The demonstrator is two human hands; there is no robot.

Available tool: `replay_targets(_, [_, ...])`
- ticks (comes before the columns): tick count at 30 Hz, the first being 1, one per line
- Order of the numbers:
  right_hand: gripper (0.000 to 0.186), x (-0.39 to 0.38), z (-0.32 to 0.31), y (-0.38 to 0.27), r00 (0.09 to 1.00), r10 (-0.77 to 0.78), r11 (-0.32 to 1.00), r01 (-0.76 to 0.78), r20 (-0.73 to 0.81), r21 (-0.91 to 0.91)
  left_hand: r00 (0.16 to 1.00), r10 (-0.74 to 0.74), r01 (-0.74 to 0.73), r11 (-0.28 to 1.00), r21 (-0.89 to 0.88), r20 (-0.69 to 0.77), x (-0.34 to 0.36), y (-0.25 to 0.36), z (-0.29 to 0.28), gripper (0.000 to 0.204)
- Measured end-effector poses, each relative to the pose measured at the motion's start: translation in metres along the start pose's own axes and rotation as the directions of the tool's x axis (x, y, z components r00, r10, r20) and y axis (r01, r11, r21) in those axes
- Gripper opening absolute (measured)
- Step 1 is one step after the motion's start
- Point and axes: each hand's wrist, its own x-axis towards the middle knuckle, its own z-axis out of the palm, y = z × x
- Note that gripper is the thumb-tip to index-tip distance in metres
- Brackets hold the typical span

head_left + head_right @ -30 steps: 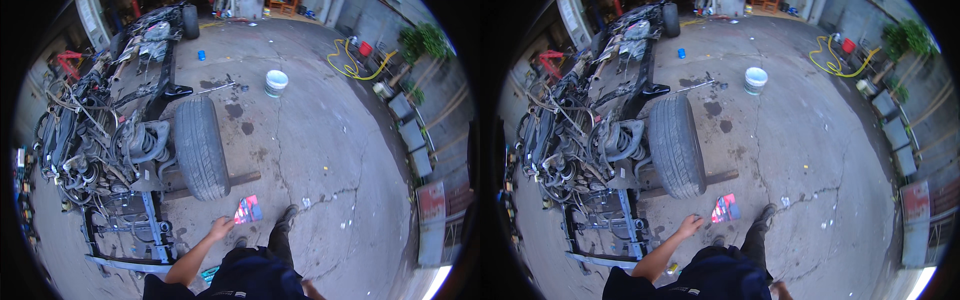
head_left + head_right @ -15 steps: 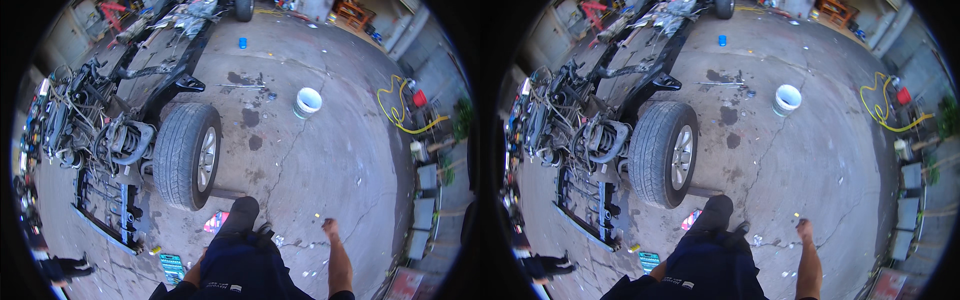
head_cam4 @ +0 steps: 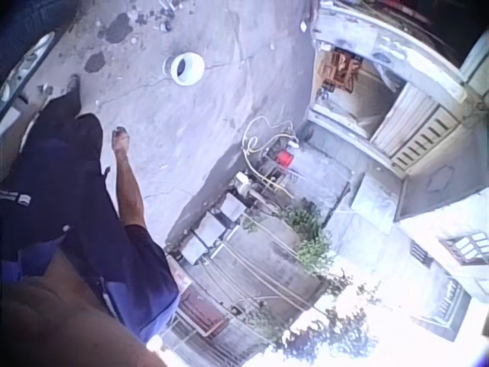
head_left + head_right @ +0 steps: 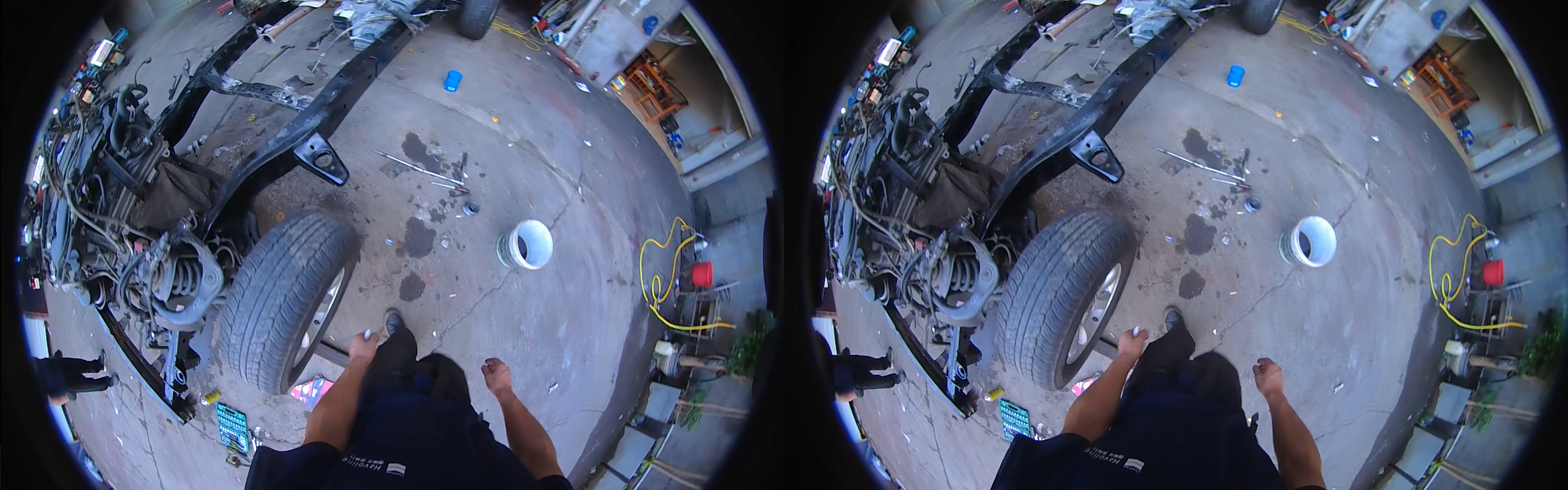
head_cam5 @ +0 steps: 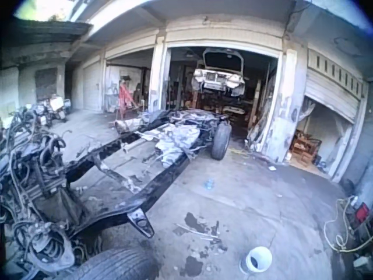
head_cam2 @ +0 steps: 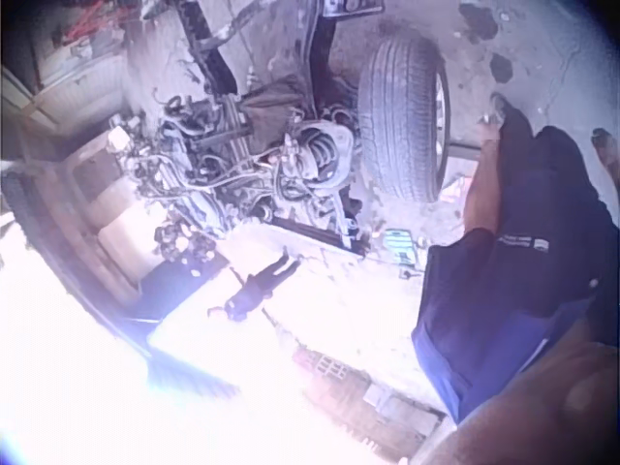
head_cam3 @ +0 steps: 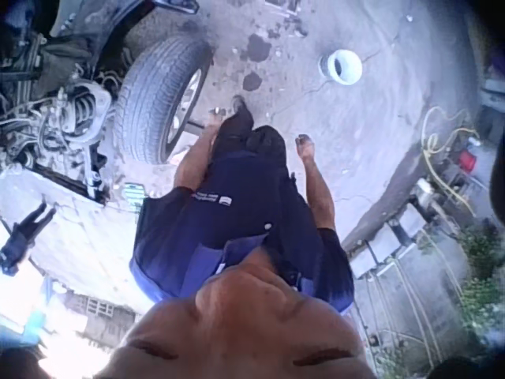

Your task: The person rummages through a box of tools, selects a socket, and uses a cordless impact wrench to remove a bolt from a car bumper. They then switch to a torque wrench to tighten the bolt.

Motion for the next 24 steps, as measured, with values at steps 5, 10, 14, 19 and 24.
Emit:
replay_targets(5, [0.030,0.163,-0.060,-0.099,0.988,-0.152,0.986,0.153,0.017,-0.068,0.941,0.307,-0.287,0.947,-0.144,0.145,0.055,0.196,-0.047,0.036])
replay_targets(10, [0.032,0.346,-0.060,-0.215,0.964,-0.239,0.963,0.251,0.114,-0.101,0.975,0.205,-0.168,0.929,-0.331,0.083,0.128,0.216,-0.055,0.035])
replay_targets(14, [0.037,0.514,0.002,-0.318,0.916,-0.359,0.917,0.382,0.179,-0.116,0.952,-0.289,0.306,0.877,-0.370,0.101,0.142,0.144,-0.023,0.041])
replay_targets(19, [0.045,0.741,0.127,-0.424,0.908,-0.374,0.896,0.406,0.188,-0.181,0.540,-0.773,0.670,0.156,-0.725,0.333,0.093,0.125,0.065,0.043])
replay_targets(24, [0.056,0.934,0.243,-0.505,0.856,-0.468,0.841,0.508,0.219,-0.187,0.267,-0.906,0.887,0.098,-0.451,0.328,0.157,0.166,0.143,0.035])
